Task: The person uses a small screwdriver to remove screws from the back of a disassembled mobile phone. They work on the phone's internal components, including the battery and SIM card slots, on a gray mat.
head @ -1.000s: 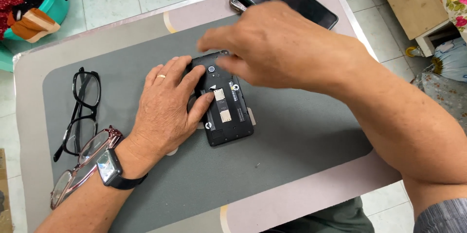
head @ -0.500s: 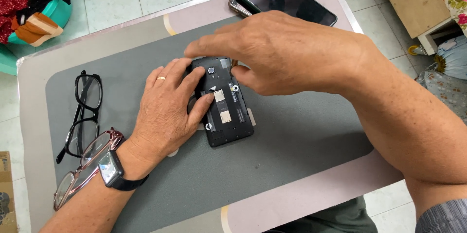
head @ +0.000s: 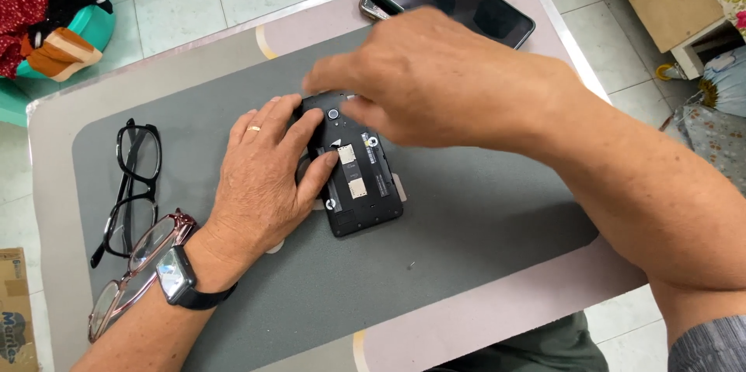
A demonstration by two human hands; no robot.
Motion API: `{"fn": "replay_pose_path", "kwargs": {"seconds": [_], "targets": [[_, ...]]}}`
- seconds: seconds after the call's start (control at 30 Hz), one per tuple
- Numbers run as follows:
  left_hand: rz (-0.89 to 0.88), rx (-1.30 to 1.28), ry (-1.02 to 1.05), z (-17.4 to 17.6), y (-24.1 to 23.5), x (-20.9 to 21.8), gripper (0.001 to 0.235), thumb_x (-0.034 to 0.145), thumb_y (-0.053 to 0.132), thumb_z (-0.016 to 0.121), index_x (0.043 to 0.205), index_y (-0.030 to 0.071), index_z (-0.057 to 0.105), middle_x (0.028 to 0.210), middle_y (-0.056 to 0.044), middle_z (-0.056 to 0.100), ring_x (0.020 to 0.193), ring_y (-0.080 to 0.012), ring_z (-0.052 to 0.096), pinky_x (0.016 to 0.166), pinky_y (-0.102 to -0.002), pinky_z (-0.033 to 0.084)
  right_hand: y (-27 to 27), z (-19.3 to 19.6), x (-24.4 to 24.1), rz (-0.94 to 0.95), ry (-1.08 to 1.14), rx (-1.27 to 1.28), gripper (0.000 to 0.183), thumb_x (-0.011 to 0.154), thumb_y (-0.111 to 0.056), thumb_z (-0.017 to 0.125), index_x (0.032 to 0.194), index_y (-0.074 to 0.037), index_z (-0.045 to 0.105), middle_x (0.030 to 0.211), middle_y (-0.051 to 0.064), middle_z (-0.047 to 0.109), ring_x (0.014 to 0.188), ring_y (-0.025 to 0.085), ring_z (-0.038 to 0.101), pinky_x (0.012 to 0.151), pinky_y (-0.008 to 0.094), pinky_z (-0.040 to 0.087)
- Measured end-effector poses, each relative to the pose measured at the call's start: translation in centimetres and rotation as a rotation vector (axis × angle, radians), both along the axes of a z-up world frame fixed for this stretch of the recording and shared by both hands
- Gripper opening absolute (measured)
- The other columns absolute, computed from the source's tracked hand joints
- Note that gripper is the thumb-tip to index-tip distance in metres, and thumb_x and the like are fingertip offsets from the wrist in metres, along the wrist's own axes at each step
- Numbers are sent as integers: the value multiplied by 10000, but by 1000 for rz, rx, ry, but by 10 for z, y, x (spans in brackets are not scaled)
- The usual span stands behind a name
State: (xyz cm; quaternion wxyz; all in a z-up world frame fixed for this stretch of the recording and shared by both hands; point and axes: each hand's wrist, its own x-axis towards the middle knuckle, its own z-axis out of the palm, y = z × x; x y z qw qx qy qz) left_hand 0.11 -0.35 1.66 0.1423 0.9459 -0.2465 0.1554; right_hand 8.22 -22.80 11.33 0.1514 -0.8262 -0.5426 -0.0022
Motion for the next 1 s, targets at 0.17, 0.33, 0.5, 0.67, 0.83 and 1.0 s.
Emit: {"fn": "replay_pose_path", "kwargs": {"seconds": [0.17,0.33,0.5,0.67,0.83,1.0], "targets": [[6,-14,14,0,1,0,406,1004,338,594,1286,46,600,1365,-185,545,1256,-390,542,1060,-549,379,3,-8,9,-192,-145,-78,167,1028,-323,669,1068,-171,728,497,57,580,533,349,587,455,479,389],[15,-14,29,2,0,-1,408,1007,346,585,1290,52,597,1362,-179,551,1265,-380,538,1064,-549,371,1,2,2,-86,-68,16,349,912,-80,564,1231,-167,676,670,87,630,663,388,601,514,514,420],[3,-25,28,2,-1,-1,392,1009,326,589,1284,46,576,1352,-179,534,1237,-373,536,1055,-565,381,0,0,2,-77,11,14,488,893,-151,626,1380,-125,610,835,81,712,770,375,656,586,524,451],[18,-14,37,3,-2,0,408,1002,336,587,1288,45,595,1371,-188,549,1279,-390,535,1069,-544,368,-3,2,3,-53,-39,6,419,868,-44,573,1263,-139,675,611,93,619,599,385,585,523,516,425],[16,-10,22,0,0,0,429,999,346,597,1309,51,597,1386,-186,550,1284,-400,532,1074,-554,371,-1,9,1,-96,81,-95,388,901,-233,646,1285,-179,656,780,32,722,773,360,652,610,520,470],[14,-9,10,1,0,0,430,999,340,603,1306,38,612,1382,-204,562,1274,-417,548,1075,-556,381,-3,3,4,-97,-59,-5,204,967,-159,593,1121,-133,724,574,98,623,554,407,569,480,519,397]]}}
